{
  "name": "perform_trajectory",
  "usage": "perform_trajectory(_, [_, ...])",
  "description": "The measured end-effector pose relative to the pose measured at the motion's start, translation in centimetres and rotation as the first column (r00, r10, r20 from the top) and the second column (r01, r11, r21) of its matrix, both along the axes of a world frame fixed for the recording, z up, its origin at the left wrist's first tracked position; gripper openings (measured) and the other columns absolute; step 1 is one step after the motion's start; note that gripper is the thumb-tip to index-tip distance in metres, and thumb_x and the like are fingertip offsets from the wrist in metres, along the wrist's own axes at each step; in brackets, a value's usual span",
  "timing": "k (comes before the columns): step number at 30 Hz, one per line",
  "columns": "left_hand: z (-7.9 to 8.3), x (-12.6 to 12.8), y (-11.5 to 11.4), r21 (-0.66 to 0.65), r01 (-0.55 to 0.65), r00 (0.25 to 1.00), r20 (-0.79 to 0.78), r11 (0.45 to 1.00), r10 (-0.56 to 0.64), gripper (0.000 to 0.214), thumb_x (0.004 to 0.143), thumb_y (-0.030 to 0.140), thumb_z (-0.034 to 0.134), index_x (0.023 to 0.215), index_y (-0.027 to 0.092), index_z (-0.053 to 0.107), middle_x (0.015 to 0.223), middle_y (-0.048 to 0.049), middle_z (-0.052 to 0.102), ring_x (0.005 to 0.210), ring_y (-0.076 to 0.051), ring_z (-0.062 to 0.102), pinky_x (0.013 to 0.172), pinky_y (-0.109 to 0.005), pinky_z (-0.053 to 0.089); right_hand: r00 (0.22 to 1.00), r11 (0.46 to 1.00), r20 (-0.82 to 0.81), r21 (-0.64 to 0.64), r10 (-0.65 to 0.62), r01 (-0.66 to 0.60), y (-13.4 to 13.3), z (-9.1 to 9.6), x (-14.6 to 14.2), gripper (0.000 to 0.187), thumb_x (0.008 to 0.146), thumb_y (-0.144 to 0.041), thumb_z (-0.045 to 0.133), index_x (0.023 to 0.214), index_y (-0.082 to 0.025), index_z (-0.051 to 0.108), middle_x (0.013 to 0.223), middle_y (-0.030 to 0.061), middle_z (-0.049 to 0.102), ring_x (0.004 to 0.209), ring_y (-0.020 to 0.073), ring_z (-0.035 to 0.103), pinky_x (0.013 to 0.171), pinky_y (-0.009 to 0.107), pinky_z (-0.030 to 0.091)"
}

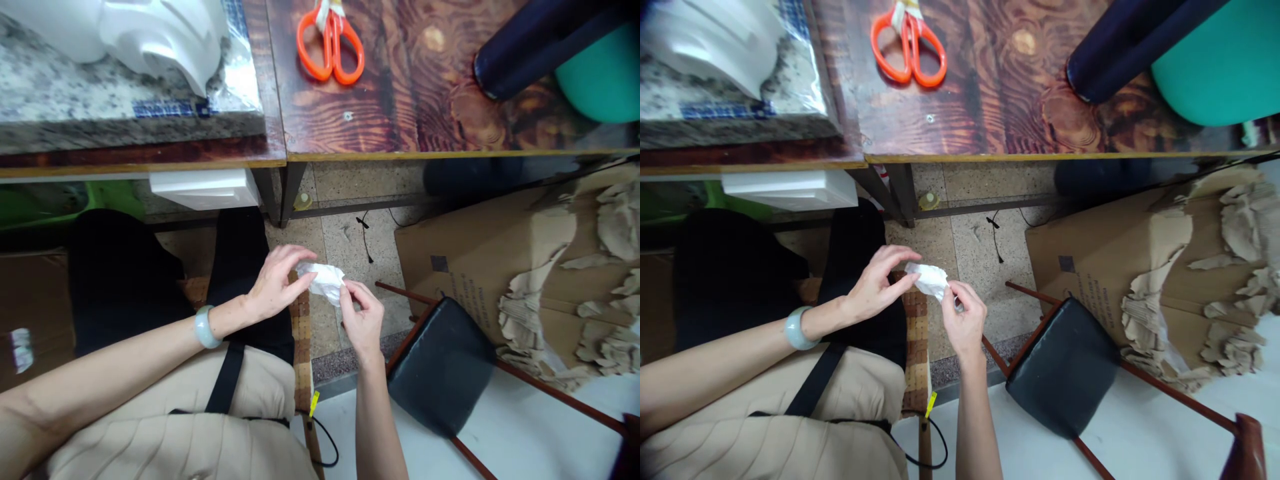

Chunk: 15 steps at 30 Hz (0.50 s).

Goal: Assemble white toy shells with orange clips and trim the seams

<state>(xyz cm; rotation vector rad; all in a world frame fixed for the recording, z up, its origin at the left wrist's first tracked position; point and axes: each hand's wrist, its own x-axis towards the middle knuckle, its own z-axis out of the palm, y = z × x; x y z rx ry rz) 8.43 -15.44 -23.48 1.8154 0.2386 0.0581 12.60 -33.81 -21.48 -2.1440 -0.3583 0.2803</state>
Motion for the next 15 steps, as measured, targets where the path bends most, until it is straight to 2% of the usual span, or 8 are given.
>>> perform_trajectory(1, [0.3, -0.1, 0.0, 0.058, 0.006, 0.998, 0.062, 0.998, -0.009, 0.022, 0.081, 0.028, 0.06, 0.1, 0.017, 0.062, 0.099, -0.0069, 0.061, 0.096, -0.02, 0.052, 0.09, -0.037, 0.039, 1.0, 1.0, 0.025, -0.006, -0.005, 0.006, 0.1, 0.1, -0.1, 0.015, 0.085, -0.02, 0.053, 0.087, -0.017, 0.067, 0.087, 0.0054, 0.067, 0.079, 0.0149, 0.061, 0.07, 0.027, 0.048])
perform_trajectory(2, [0.6, -0.1, -0.2, 0.049, 0.031, 0.996, 0.081, 0.998, -0.035, 0.018, 0.083, 0.028, 0.058, 0.097, 0.016, 0.062, 0.092, -0.0056, 0.062, 0.088, -0.018, 0.054, 0.085, -0.034, 0.042, 0.999, 1.0, 0.048, -0.011, -0.007, 0.008, 0.3, 0.3, -0.2, 0.015, 0.085, -0.019, 0.053, 0.089, -0.017, 0.067, 0.087, 0.0056, 0.067, 0.079, 0.0147, 0.061, 0.069, 0.026, 0.048])
perform_trajectory(4, [0.8, 0.0, -0.7, -0.167, 0.079, 0.997, 0.007, 0.983, -0.079, 0.017, 0.084, 0.029, 0.057, 0.093, 0.016, 0.062, 0.081, -0.0029, 0.062, 0.072, -0.013, 0.055, 0.071, -0.027, 0.046, 0.997, 1.0, 0.083, -0.018, 0.001, 0.001, 0.8, 0.6, -0.4, 0.016, 0.084, -0.018, 0.054, 0.092, -0.017, 0.068, 0.089, 0.0062, 0.067, 0.077, 0.0138, 0.061, 0.066, 0.025, 0.048])
perform_trajectory(6, [0.7, 0.1, -1.3, -0.436, 0.035, 0.988, -0.121, 0.899, -0.097, 0.019, 0.083, 0.032, 0.059, 0.091, 0.014, 0.061, 0.076, -0.0013, 0.061, 0.064, -0.011, 0.055, 0.062, -0.023, 0.046, 0.991, 0.999, 0.128, -0.038, 0.031, -0.027, 1.3, 0.9, -0.6, 0.017, 0.084, -0.016, 0.054, 0.094, -0.015, 0.068, 0.089, 0.0068, 0.067, 0.074, 0.0126, 0.06, 0.064, 0.023, 0.048])
perform_trajectory(8, [0.4, 0.3, -1.8, -0.592, -0.051, 0.974, -0.208, 0.804, -0.092, 0.022, 0.08, 0.033, 0.063, 0.089, 0.013, 0.061, 0.075, -0.0008, 0.061, 0.063, -0.01, 0.056, 0.061, -0.022, 0.046, 0.98, 0.995, 0.184, -0.073, 0.082, -0.069, 1.9, 1.1, -0.8, 0.018, 0.085, -0.015, 0.052, 0.095, -0.014, 0.067, 0.086, 0.0067, 0.067, 0.071, 0.0116, 0.06, 0.065, 0.023, 0.048])
perform_trajectory(9, [0.3, 0.4, -1.9, -0.627, -0.08, 0.969, -0.231, 0.775, -0.087, 0.023, 0.079, 0.033, 0.064, 0.088, 0.013, 0.061, 0.075, -0.0008, 0.061, 0.063, -0.009, 0.056, 0.061, -0.021, 0.047, 0.971, 0.992, 0.211, -0.093, 0.108, -0.09, 2.0, 1.1, -0.9, 0.019, 0.086, -0.014, 0.051, 0.096, -0.013, 0.067, 0.083, 0.0064, 0.066, 0.07, 0.0114, 0.059, 0.066, 0.023, 0.048])
perform_trajectory(11, [0.3, 0.4, -1.9, -0.65, -0.099, 0.966, -0.246, 0.754, -0.085, 0.024, 0.077, 0.032, 0.066, 0.089, 0.012, 0.061, 0.078, -0.0015, 0.062, 0.066, -0.009, 0.057, 0.064, -0.021, 0.048, 0.958, 0.985, 0.247, -0.125, 0.146, -0.118, 2.3, 1.1, -0.9, 0.02, 0.087, -0.013, 0.049, 0.098, -0.012, 0.066, 0.08, 0.0058, 0.065, 0.07, 0.0115, 0.059, 0.068, 0.023, 0.049])
perform_trajectory(15, [0.3, 0.5, -1.7, -0.631, -0.079, 0.967, -0.238, 0.772, -0.096, 0.024, 0.078, 0.033, 0.064, 0.089, 0.012, 0.059, 0.076, -0.0003, 0.061, 0.063, -0.009, 0.057, 0.062, -0.021, 0.048, 0.954, 0.978, 0.244, -0.156, 0.174, -0.138, 2.4, 0.9, -1.0, 0.023, 0.088, -0.015, 0.045, 0.101, -0.014, 0.065, 0.081, 0.0063, 0.065, 0.072, 0.013, 0.059, 0.069, 0.025, 0.049])
